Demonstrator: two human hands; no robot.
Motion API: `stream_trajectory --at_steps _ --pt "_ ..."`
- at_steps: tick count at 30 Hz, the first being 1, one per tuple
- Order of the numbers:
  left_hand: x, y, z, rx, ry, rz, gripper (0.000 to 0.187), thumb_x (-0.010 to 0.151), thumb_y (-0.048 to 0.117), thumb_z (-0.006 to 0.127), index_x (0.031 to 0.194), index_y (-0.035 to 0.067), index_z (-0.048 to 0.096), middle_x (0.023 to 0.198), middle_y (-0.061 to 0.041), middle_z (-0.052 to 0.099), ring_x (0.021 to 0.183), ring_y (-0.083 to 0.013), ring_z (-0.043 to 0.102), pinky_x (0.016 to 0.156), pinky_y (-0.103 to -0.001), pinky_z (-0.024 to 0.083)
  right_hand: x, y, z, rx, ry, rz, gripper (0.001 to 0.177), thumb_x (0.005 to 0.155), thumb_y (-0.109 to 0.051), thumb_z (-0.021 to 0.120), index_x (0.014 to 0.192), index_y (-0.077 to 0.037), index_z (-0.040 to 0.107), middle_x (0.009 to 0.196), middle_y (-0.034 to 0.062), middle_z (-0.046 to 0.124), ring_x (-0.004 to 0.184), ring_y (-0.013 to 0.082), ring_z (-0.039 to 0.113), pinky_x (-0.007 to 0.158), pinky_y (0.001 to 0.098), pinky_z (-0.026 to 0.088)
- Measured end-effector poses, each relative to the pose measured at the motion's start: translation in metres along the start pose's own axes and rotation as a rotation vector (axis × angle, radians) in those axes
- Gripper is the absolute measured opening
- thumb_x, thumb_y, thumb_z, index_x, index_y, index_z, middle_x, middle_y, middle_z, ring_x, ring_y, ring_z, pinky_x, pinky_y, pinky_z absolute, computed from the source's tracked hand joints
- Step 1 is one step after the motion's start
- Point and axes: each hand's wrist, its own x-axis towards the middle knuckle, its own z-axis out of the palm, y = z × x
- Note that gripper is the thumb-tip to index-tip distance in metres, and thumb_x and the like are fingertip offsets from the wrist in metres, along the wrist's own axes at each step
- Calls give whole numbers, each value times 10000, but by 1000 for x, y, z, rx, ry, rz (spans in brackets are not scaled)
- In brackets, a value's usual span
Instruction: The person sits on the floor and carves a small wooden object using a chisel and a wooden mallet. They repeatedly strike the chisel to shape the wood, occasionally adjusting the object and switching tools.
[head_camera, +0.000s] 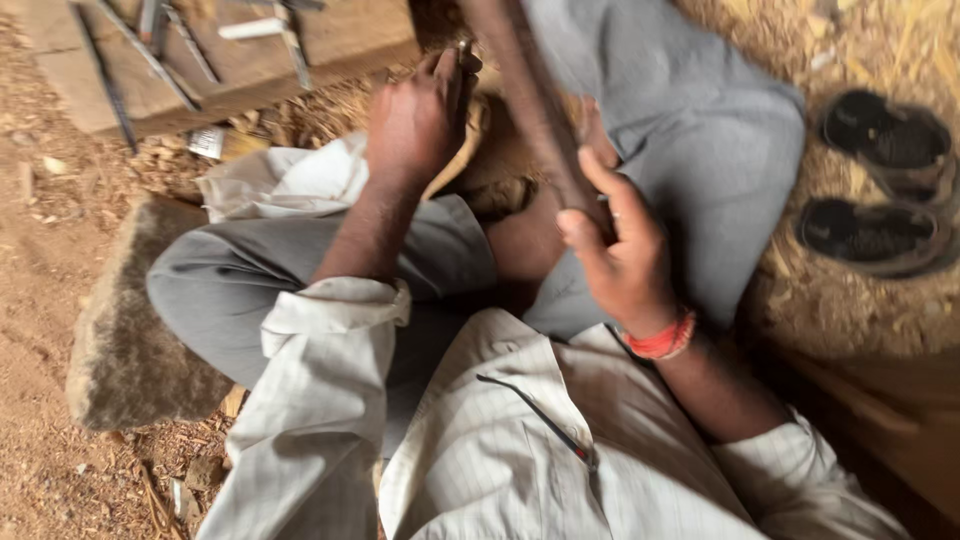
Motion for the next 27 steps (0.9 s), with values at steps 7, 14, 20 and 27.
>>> stream_trajectory --at_steps 7,14,20,27 --pt "3 -68 -49 222 143 -385 305 886 190 650 1185 130 648 873 -132 739 658 -346 695 553 -483 551 23 14 10 303 48 456 595 1026 -113 639 1580 -16 446 968 -10 623 714 41 574 599 204 489" --pt "-20 -196 -74 568 -31 -607 174 1069 86 566 1096 54 735 822 -88 702 497 -130 516 400 -312 445 35 29 26 321 -25 476 625 971 -65 661 1562 -28 459 906 -22 625 672 32 565 565 196 479" --pt "-25 -189 -60 782 335 -510 337 919 395 705 771 92 722 902 -122 714 717 -187 638 521 -323 500 34 31 29 253 -15 490 591 989 -61 662 1551 -24 483 905 -27 618 675 29 552 559 194 462" --pt "-2 -137 -38 461 34 -602 412 957 403 785 748 59 696 658 -82 663 490 -153 594 370 -319 474 41 21 33 320 9 512 595 989 -74 643 1552 -36 455 969 -42 631 693 16 576 556 182 474"
